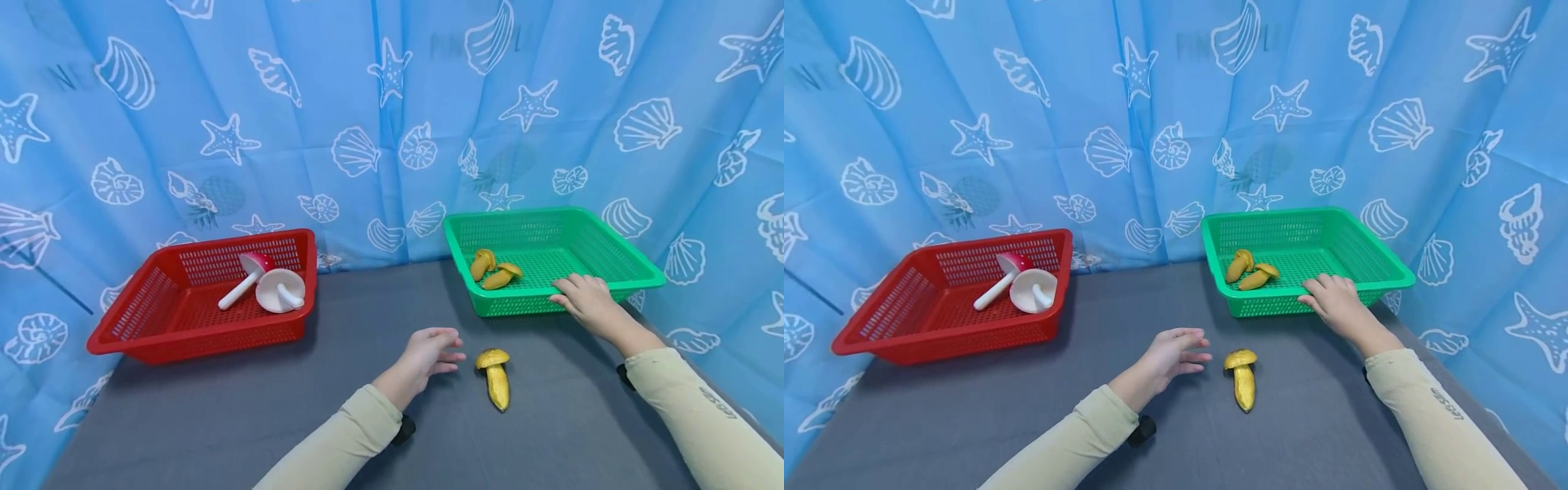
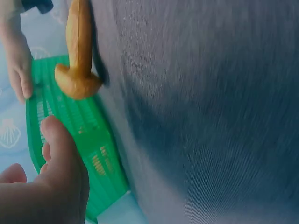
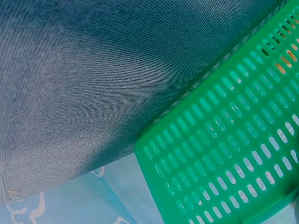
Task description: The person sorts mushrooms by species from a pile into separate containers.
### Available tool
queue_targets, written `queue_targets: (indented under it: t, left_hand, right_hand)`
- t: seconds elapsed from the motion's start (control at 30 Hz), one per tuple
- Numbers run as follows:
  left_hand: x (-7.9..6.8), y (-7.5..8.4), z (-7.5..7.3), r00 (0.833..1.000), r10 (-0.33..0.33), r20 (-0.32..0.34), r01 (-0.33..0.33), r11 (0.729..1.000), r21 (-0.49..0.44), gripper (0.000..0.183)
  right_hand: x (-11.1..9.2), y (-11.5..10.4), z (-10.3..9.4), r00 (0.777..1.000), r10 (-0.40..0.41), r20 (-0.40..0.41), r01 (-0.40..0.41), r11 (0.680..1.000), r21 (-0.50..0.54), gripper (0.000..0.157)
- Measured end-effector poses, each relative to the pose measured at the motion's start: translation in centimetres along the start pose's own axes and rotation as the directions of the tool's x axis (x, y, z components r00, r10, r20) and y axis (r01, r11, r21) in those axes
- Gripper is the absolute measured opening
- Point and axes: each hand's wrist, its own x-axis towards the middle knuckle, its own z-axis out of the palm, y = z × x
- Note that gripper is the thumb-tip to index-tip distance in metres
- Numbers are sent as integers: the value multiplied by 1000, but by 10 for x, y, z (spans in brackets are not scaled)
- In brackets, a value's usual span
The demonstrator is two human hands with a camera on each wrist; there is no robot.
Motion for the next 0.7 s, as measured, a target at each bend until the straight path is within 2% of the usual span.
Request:
queue_targets:
  t: [0.17,0.4,0.7]
  left_hand:
    - [-6,-9,5,999,-27,28,26,999,31,31]
    - [-12,-21,15,992,-107,67,105,994,30,24]
    - [-15,-30,32,988,-152,-5,152,984,93,30]
  right_hand:
    - [0,2,2,1000,2,-1,-2,1000,1,36]
    - [4,5,3,1000,13,-3,-13,1000,0,36]
    - [2,3,2,999,34,11,-34,999,-2,33]
